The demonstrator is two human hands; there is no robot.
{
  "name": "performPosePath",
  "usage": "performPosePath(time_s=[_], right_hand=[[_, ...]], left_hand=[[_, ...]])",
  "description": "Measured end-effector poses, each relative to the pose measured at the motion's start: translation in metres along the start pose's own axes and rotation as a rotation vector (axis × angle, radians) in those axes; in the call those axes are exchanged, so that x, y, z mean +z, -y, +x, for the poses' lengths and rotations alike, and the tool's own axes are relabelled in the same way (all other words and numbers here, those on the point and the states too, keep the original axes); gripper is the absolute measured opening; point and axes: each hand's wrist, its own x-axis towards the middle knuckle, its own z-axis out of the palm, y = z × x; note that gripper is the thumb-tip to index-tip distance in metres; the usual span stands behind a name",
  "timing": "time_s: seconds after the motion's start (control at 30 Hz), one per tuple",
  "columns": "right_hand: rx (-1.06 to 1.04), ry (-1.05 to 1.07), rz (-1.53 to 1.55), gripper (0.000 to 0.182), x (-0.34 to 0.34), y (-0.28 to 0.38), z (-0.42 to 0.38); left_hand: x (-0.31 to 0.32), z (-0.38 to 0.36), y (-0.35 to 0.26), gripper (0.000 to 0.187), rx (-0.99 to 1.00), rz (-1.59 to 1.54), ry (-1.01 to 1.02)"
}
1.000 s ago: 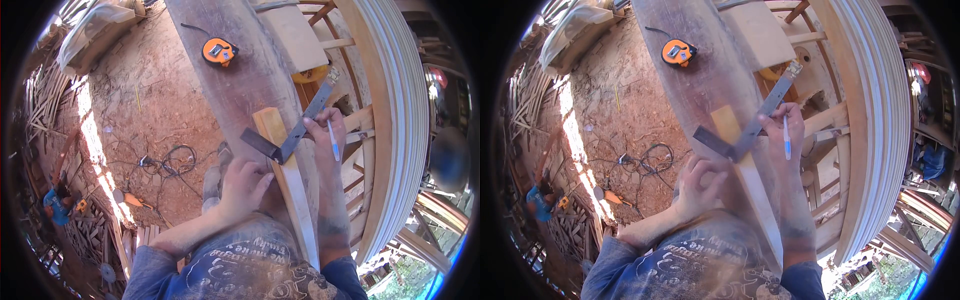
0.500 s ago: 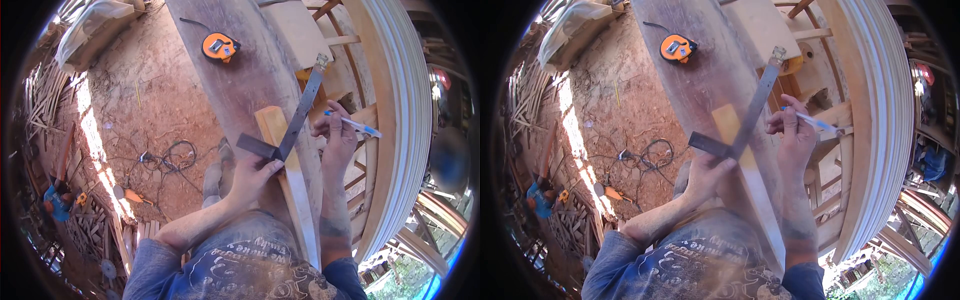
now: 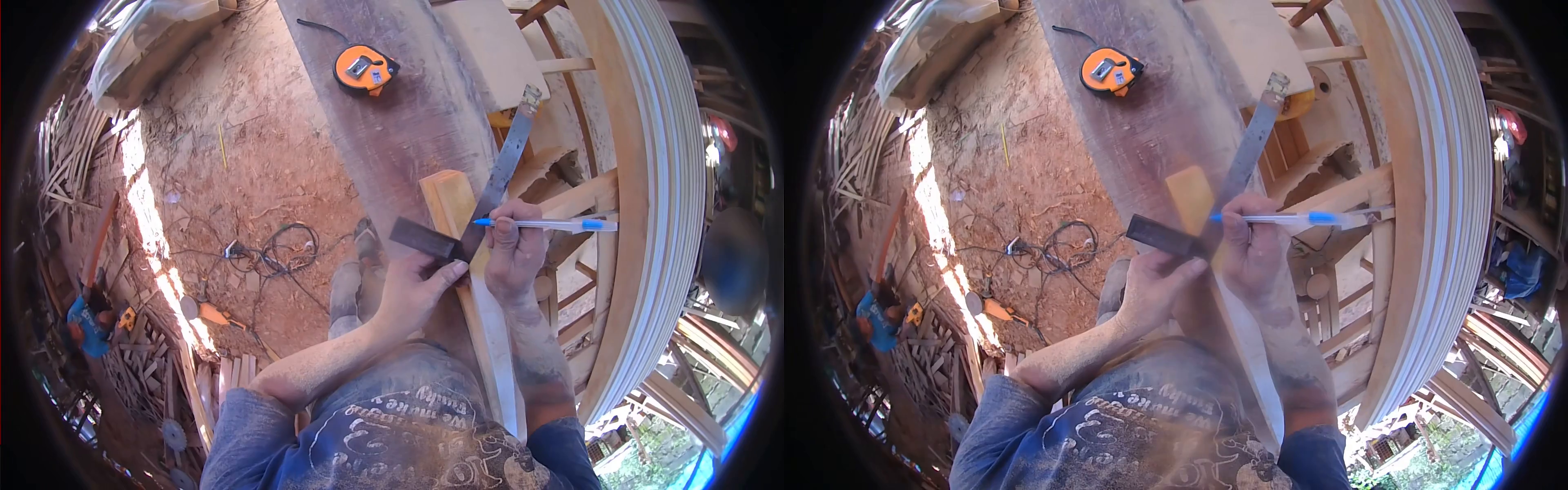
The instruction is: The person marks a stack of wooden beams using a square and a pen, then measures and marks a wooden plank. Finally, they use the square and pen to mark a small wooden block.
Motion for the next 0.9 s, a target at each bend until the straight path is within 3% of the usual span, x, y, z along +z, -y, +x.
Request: performPosePath(time_s=[0.17, 0.27, 0.37, 0.5, 0.63, 0.73, 0.9], right_hand=[[-0.017, 0.006, -0.003, 0.027, 0.003, 0.003, 0.002], [-0.028, 0.03, -0.061, 0.021, 0.002, 0.007, 0.002], [-0.027, 0.094, -0.129, 0.008, -0.002, 0.015, 0.006], [-0.025, 0.113, -0.16, 0.006, 0.001, 0.01, 0.006], [-0.017, 0.144, -0.203, 0.008, 0.0, 0.011, 0.009], [-0.064, 0.107, -0.245, 0.024, 0.006, 0.008, 0.011], [-0.143, 0.156, -0.262, 0.025, 0.005, 0.008, 0.014]], left_hand=[[0.006, 0.0, -0.007, 0.021, 0.061, 0.027, -0.037], [0.005, 0.002, -0.006, 0.02, 0.105, 0.132, -0.055], [0.001, 0.003, -0.005, 0.031, -0.023, 0.133, -0.015], [0.004, 0.002, -0.008, 0.026, -0.005, 0.117, -0.037], [0.01, -0.001, -0.018, 0.019, 0.032, 0.11, -0.074], [0.009, -0.001, -0.02, 0.019, 0.008, 0.115, -0.065], [0.009, -0.001, -0.022, 0.019, -0.017, 0.127, -0.053]])
